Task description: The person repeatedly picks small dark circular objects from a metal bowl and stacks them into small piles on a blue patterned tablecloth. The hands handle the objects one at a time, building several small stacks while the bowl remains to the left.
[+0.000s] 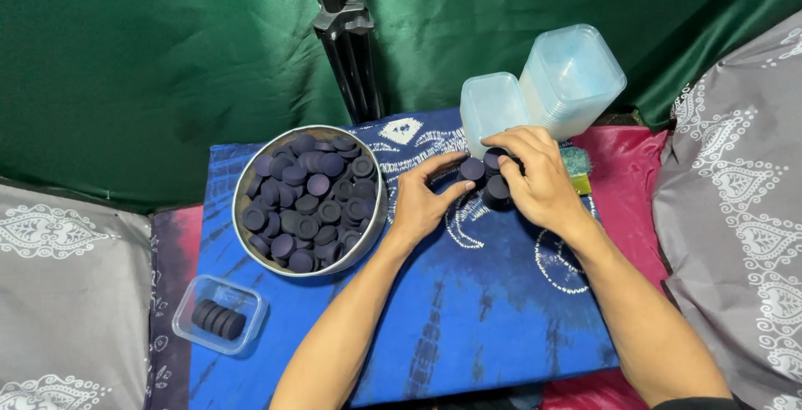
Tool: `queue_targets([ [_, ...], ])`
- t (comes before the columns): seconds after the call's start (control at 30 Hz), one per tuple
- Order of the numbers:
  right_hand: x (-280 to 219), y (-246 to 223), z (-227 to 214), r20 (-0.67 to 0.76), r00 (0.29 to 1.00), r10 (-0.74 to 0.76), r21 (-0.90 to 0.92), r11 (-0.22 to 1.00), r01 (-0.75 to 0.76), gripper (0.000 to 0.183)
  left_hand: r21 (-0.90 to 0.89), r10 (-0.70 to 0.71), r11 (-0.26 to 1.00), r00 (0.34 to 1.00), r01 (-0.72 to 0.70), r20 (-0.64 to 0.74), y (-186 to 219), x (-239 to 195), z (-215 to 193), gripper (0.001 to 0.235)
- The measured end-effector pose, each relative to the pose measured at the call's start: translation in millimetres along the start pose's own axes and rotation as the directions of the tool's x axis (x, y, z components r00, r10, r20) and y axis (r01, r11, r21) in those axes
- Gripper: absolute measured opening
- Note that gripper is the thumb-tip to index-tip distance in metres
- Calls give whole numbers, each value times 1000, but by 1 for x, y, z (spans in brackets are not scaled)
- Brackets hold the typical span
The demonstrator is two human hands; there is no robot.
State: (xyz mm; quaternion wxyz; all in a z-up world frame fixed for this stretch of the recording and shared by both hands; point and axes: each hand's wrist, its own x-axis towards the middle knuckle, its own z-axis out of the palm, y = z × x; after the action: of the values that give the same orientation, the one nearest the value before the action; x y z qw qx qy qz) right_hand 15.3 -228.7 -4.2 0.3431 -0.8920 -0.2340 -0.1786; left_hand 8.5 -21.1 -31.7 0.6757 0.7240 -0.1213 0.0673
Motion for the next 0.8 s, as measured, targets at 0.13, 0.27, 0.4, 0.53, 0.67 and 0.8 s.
queue_targets([
  [0.13,0,-1,0,-3,1000,-3,-10,1000,3,31,49,18,999,1000,-18,5,1,1,0,50],
  [0.27,-1,-7,-3,-6,1000,20,-10,1000,-20,29,93,43,995,999,-44,11,1,2,0,49],
  [0.4,-1,-7,-3,-9,999,37,-14,999,-38,27,93,47,995,999,-47,1,-2,1,1,46],
  [0.53,-2,-7,-2,-9,999,42,-23,999,-42,26,110,41,993,999,-41,3,-5,3,1,45],
  [0.67,-2,-10,-2,-10,998,62,-23,998,-63,25,69,-18,997,1000,18,2,-8,4,2,46],
  [0.8,-2,-12,-1,-7,997,73,-30,997,-74,22,41,-71,997,997,71,7,-12,6,1,48],
])
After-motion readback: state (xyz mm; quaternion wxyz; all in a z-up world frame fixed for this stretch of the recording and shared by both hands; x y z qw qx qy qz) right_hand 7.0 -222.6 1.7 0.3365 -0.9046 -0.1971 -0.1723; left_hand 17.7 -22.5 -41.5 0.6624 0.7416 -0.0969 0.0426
